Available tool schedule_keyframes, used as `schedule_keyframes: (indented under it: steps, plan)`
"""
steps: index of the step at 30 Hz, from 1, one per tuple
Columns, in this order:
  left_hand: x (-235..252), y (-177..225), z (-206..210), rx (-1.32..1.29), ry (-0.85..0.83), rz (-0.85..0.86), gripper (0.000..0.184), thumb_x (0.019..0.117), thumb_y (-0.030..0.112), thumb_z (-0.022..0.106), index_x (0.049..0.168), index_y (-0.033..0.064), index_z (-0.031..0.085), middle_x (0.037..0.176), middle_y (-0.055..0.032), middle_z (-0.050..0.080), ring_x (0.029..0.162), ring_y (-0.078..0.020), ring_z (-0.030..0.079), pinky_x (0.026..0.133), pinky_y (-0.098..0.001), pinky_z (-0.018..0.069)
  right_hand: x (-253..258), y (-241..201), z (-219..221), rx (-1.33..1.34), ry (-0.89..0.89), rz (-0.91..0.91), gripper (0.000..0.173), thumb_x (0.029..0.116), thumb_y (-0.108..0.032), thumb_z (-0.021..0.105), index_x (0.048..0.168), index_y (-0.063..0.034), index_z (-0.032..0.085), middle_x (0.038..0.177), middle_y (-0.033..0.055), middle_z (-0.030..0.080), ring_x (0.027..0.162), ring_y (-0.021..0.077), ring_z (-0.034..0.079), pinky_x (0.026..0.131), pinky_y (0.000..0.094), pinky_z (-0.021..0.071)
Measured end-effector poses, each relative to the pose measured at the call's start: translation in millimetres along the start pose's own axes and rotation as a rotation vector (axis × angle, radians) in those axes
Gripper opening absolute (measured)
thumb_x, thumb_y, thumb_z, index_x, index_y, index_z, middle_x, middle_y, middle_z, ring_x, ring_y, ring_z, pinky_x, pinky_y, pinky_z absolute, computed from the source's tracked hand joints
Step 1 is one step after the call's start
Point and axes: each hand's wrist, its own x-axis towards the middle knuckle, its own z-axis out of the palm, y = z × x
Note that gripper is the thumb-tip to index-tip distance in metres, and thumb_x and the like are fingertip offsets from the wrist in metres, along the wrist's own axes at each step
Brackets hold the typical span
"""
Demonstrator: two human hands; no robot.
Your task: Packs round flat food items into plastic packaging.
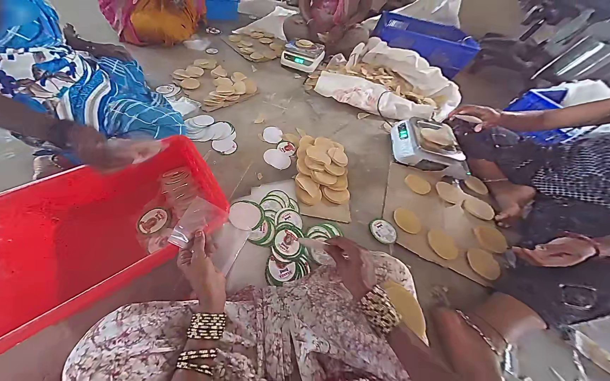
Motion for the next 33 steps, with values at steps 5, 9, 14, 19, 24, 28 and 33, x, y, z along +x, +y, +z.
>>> schedule_keyframes:
  steps: [5, 9, 14, 19, 24, 28, 33]
  plan:
    - [-6.6, -4.3, -2.4, 0.125, -0.053, -0.023, 0.005, 0.1021, 0.009, 0.059, 0.101, 0.0044, 0.058, 0.074, 0.0063, 0.06, 0.059, -0.001, 0.058, 0.057, -0.0185, 0.0535, -68.7, 33.4, -70.1, -0.28, 0.35, -0.296, 0.027, 0.0962, -0.017, 0.055, 0.098, -0.01, 0.081, 0.092, 0.0082, 0.078, 0.087, 0.0237, 0.074, 0.08, 0.0364, 0.0588]
    - [-11.7, -7.0, -3.4, 0.138, -0.113, -0.005, 0.005, 0.1018, 0.008, 0.058, 0.097, 0.0075, 0.059, 0.07, 0.0087, 0.061, 0.054, -0.0008, 0.057, 0.053, -0.0183, 0.0529, -124.6, 38.6, -109.3, -0.431, 0.349, -0.286, 0.024, 0.0967, -0.012, 0.059, 0.089, -0.0056, 0.081, 0.089, 0.0123, 0.078, 0.086, 0.0303, 0.075, 0.082, 0.0417, 0.0587]
    - [-28.3, -8.4, -11.7, 0.21, -0.141, -0.041, 0.002, 0.1015, 0.008, 0.059, 0.1, 0.0081, 0.058, 0.072, 0.009, 0.06, 0.055, -0.0003, 0.057, 0.054, -0.0179, 0.0532, -170.5, 89.4, -106.3, -0.519, 0.166, -0.27, 0.047, 0.1015, -0.052, 0.045, 0.096, -0.0198, 0.079, 0.112, 0.004, 0.075, 0.11, 0.0274, 0.068, 0.094, 0.0464, 0.0527]
    - [-43.3, -8.6, -22.8, 0.314, -0.268, -0.06, 0.007, 0.1026, 0.011, 0.059, 0.105, 0.0056, 0.062, 0.072, 0.008, 0.061, 0.055, -0.0003, 0.056, 0.054, -0.0169, 0.0515, -157.5, 83.7, -104.2, -0.281, 0.226, 0.057, 0.063, 0.1004, -0.056, 0.049, 0.121, -0.0003, 0.071, 0.116, 0.0177, 0.072, 0.108, 0.0336, 0.068, 0.096, 0.0507, 0.0527]
    - [-64.8, -17.6, -32.9, 0.377, -0.467, -0.121, 0.022, 0.0971, 0.002, 0.062, 0.118, -0.0014, 0.058, 0.085, 0.0013, 0.066, 0.065, -0.0031, 0.062, 0.063, -0.0209, 0.0558, -119.4, 89.2, -96.3, -0.003, -0.036, 0.561, 0.102, 0.0763, -0.048, 0.083, 0.154, -0.0011, 0.037, 0.129, 0.0216, 0.063, 0.118, 0.0384, 0.061, 0.104, 0.0583, 0.0457]
    - [-79.9, -21.8, -35.5, 0.462, -0.637, -0.096, 0.013, 0.0953, 0.0, 0.063, 0.106, -0.004, 0.069, 0.089, -0.0015, 0.073, 0.072, -0.0054, 0.065, 0.069, -0.0219, 0.0561, -110.8, 81.3, -106.2, 0.222, -0.176, 0.621, 0.084, 0.0732, -0.019, 0.09, 0.145, -0.0055, 0.049, 0.101, 0.0177, 0.069, 0.091, 0.0324, 0.068, 0.086, 0.0547, 0.0556]
    - [-95.1, -16.3, -33.1, 0.329, -0.657, 0.002, 0.007, 0.0877, -0.003, 0.068, 0.094, -0.0003, 0.07, 0.079, 0.0001, 0.072, 0.07, -0.0063, 0.067, 0.07, -0.023, 0.0576, -126.0, 49.4, -136.5, 0.269, -0.132, 0.506, 0.028, 0.0858, -0.023, 0.081, 0.105, -0.0039, 0.073, 0.089, 0.0101, 0.072, 0.08, 0.0197, 0.069, 0.078, 0.0454, 0.0575]
